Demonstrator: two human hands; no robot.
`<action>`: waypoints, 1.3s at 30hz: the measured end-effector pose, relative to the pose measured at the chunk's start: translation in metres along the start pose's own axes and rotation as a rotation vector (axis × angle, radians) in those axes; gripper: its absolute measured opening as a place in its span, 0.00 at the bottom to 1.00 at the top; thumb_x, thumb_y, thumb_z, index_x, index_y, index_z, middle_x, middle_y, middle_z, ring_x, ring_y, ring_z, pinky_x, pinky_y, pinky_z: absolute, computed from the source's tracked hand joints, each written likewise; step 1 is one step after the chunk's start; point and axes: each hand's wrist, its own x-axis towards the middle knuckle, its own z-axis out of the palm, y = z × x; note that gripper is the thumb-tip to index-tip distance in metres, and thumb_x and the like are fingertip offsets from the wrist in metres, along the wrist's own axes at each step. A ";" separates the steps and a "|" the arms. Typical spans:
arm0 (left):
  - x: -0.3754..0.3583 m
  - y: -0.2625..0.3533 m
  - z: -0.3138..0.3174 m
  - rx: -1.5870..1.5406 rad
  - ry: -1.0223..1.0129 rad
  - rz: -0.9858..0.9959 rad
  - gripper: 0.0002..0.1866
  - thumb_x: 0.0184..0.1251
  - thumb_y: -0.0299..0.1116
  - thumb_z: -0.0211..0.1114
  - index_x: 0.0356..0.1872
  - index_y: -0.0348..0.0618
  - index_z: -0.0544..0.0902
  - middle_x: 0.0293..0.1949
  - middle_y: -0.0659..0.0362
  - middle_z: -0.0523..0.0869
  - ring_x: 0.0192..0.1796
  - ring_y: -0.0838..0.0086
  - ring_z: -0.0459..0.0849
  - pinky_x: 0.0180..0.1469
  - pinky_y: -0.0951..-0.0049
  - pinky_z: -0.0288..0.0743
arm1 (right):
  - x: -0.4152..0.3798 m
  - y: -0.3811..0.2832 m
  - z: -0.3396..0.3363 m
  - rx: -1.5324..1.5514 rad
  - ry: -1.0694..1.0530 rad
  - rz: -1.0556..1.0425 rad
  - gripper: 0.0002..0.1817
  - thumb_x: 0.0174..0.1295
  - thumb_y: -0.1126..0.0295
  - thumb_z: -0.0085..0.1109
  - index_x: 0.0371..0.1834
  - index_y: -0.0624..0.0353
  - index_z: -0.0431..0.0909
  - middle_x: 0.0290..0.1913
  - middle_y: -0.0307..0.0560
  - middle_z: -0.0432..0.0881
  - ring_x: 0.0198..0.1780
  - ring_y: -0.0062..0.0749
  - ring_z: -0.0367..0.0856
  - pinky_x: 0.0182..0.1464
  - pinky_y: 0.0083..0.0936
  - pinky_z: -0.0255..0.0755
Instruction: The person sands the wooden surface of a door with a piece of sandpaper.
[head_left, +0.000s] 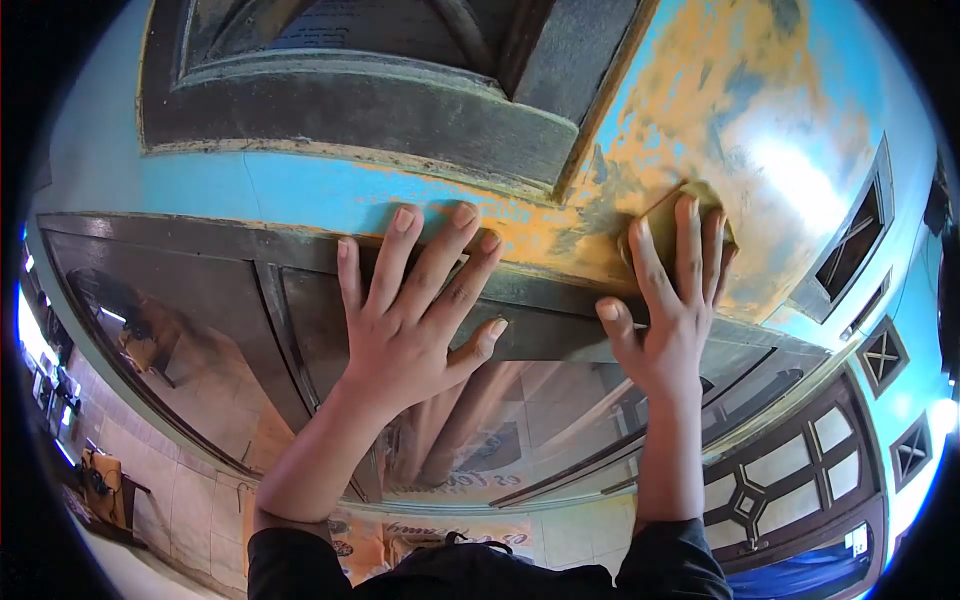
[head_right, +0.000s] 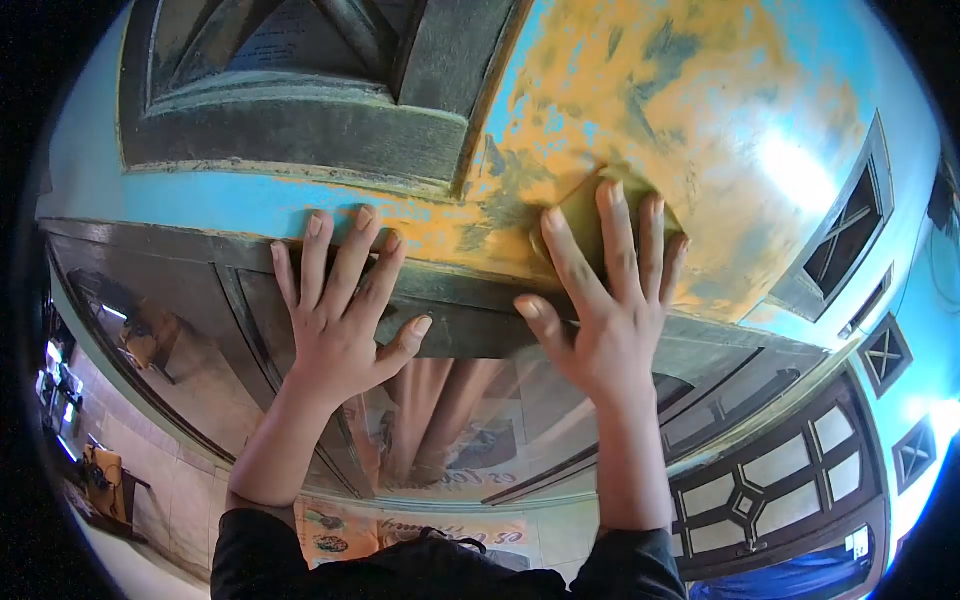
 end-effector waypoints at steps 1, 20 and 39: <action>0.000 0.001 0.002 -0.001 0.016 -0.009 0.37 0.68 0.57 0.61 0.74 0.52 0.73 0.79 0.54 0.64 0.83 0.44 0.51 0.79 0.33 0.28 | 0.006 -0.011 0.000 0.018 0.019 0.011 0.42 0.65 0.31 0.54 0.72 0.50 0.76 0.81 0.60 0.58 0.82 0.70 0.48 0.78 0.68 0.37; -0.001 0.005 0.010 0.083 0.061 -0.019 0.39 0.68 0.56 0.60 0.76 0.44 0.69 0.80 0.46 0.62 0.83 0.42 0.48 0.78 0.32 0.29 | -0.007 -0.049 0.009 0.178 -0.013 0.092 0.34 0.62 0.38 0.61 0.72 0.28 0.75 0.81 0.44 0.62 0.82 0.58 0.53 0.78 0.69 0.33; -0.011 0.004 0.013 -0.017 0.123 -0.083 0.43 0.68 0.58 0.59 0.77 0.38 0.66 0.80 0.46 0.61 0.84 0.42 0.46 0.79 0.36 0.26 | -0.010 -0.075 0.010 0.217 -0.066 0.125 0.35 0.61 0.46 0.67 0.74 0.35 0.75 0.84 0.51 0.54 0.84 0.64 0.44 0.77 0.71 0.33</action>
